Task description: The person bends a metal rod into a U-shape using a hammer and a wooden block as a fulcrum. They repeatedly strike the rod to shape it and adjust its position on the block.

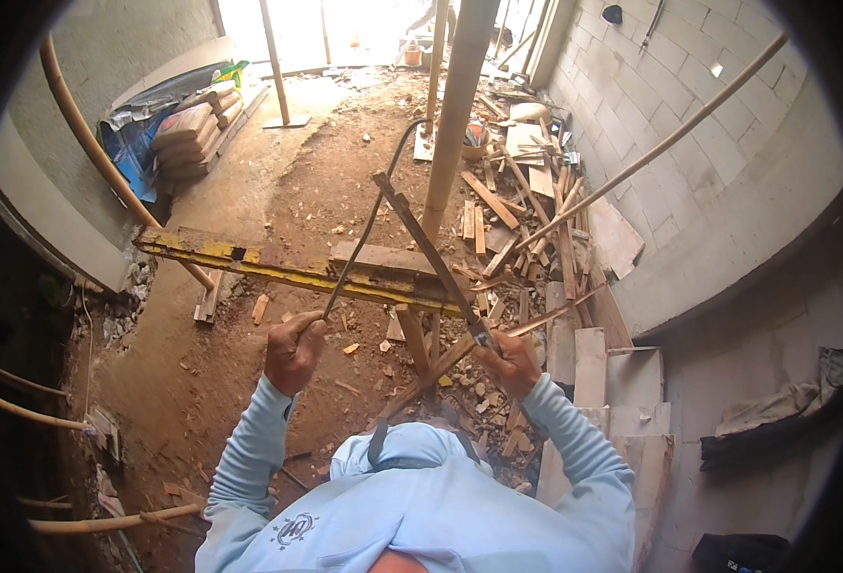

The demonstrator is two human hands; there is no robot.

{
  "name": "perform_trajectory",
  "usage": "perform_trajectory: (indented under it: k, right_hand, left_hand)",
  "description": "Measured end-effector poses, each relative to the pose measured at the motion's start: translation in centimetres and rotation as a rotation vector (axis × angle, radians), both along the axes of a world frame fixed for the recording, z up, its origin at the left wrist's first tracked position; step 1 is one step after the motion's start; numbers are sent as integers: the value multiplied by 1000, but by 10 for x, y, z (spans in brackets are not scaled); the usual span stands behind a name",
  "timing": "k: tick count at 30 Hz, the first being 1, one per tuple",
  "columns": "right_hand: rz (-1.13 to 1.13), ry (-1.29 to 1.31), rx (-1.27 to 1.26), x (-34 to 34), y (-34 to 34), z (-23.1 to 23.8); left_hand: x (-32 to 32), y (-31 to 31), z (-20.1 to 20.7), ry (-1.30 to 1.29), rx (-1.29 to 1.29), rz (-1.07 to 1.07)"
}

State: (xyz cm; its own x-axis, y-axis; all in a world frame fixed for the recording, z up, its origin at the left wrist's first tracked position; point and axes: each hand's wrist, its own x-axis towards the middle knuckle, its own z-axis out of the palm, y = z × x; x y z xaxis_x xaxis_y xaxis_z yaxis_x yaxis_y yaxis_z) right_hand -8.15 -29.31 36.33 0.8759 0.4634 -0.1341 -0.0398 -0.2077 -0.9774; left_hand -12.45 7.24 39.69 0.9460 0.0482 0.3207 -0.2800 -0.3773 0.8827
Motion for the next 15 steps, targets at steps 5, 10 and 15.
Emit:
perform_trajectory:
  k: [5,10,15]
  right_hand:
    - [36,-51,-109,-9,-8,5]
    - [55,-87,-183,-9,-5,24]
    - [72,-14,-123,-9,-2,46]
  left_hand:
    - [-17,12,16,210,-338,-55]
    - [-23,18,20,29,-92,59]
    - [-27,17,38,-87,136,51]
